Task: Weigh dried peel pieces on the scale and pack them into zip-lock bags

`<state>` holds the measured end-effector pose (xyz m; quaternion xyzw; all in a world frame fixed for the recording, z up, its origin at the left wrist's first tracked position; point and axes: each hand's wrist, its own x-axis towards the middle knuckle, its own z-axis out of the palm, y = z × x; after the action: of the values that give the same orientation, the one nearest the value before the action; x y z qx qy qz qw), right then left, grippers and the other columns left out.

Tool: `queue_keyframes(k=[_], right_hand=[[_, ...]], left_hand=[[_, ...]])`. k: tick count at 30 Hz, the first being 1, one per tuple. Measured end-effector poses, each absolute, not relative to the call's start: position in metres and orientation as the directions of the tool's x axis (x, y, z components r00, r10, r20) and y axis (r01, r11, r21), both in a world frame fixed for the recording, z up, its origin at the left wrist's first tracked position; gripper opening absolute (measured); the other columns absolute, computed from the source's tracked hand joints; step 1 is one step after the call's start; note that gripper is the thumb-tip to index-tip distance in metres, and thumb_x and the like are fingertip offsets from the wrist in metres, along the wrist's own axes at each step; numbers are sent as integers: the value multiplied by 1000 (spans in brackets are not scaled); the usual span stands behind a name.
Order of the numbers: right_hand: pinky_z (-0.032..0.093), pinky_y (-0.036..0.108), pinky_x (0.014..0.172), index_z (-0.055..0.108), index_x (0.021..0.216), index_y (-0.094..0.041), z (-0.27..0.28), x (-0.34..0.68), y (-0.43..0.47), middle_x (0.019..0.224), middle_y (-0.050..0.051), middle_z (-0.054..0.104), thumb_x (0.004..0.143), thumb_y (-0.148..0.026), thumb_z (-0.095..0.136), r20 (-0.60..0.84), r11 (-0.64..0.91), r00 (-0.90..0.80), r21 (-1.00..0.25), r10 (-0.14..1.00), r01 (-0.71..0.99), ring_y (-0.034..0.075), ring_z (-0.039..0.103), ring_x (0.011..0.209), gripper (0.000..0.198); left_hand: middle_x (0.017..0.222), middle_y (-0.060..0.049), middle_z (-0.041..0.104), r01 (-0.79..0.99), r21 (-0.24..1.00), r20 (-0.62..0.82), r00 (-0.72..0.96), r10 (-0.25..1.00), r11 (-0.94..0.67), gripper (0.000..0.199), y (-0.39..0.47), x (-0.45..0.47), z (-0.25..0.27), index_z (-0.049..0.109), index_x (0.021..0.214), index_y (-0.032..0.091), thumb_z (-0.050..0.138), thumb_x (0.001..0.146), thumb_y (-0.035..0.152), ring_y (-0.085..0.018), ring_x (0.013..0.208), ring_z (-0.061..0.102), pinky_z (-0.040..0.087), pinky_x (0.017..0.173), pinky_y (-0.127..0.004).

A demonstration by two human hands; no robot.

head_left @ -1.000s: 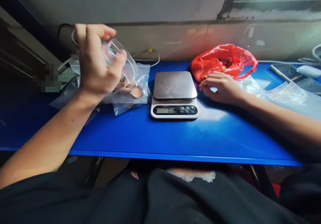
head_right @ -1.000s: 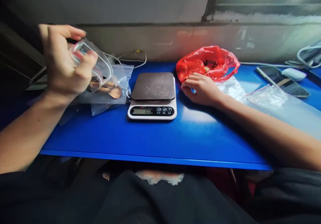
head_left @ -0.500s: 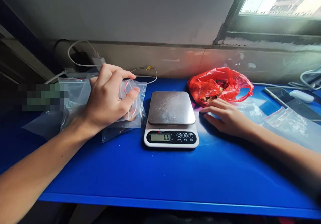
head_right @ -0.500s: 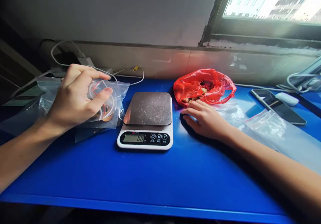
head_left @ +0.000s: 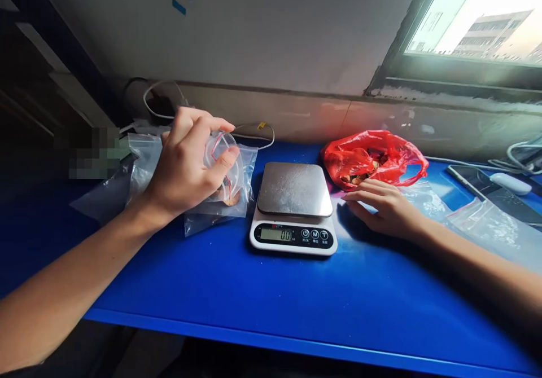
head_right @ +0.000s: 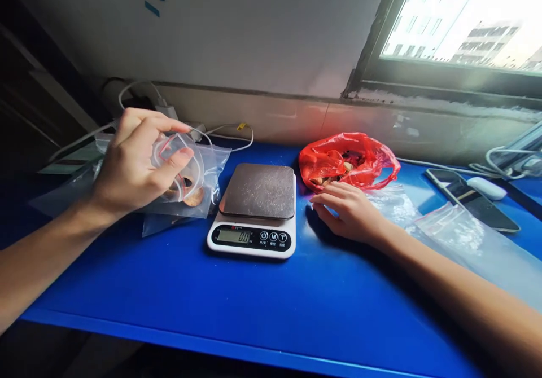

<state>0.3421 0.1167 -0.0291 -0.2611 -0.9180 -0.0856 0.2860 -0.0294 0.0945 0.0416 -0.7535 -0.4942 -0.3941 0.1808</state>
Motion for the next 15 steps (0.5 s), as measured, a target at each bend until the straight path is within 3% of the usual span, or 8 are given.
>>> queue_keyframes(k=[4, 9, 12, 14, 15], right_hand=[[46, 32, 52, 66, 92, -27, -20, 319, 117, 64, 0, 64, 87, -12, 55, 718, 885, -640, 71, 274, 459, 17, 58, 55, 20], [41, 32, 53, 62, 85, -24, 29, 235, 138, 57, -2, 58, 92, -21, 50, 751, 953, -660, 185, 19, 238, 14, 50, 51, 14], [48, 30, 68, 57, 89, -23, 82, 189, 153, 77, 0, 66, 95, -27, 49, 759, 965, -639, 51, 130, 257, 13, 59, 69, 12], [50, 26, 71, 53, 93, -22, 115, 177, 161, 86, 0, 68, 97, -30, 51, 763, 957, -594, -111, 255, 268, 12, 60, 75, 9], [50, 26, 71, 51, 99, -23, 128, 176, 165, 88, 0, 69, 98, -36, 51, 779, 947, -550, -180, 303, 267, 12, 60, 75, 13]], left_hand=[[116, -10, 59, 866, 172, 768, 181, 615, -470, 30, 85, -23, 44, 59, 114, 28, 57, 84, 30, -32, 111, 59, 51, 89, -51], [114, -8, 57, 852, 137, 828, 182, 531, -506, 23, 99, -3, 67, 59, 110, 28, 60, 87, 29, -26, 112, 57, 48, 97, -44], [116, -8, 52, 861, 177, 862, 98, 498, -477, 21, 135, 7, 103, 58, 108, 23, 65, 88, 24, -21, 112, 53, 44, 102, -38], [117, -5, 48, 849, 388, 807, -124, 577, -359, 11, 163, 13, 132, 56, 102, 23, 64, 93, 22, -16, 110, 51, 43, 101, -31], [120, -5, 46, 837, 437, 795, -188, 577, -329, 6, 176, 18, 145, 54, 104, 22, 58, 99, 24, -15, 113, 49, 42, 101, -31]])
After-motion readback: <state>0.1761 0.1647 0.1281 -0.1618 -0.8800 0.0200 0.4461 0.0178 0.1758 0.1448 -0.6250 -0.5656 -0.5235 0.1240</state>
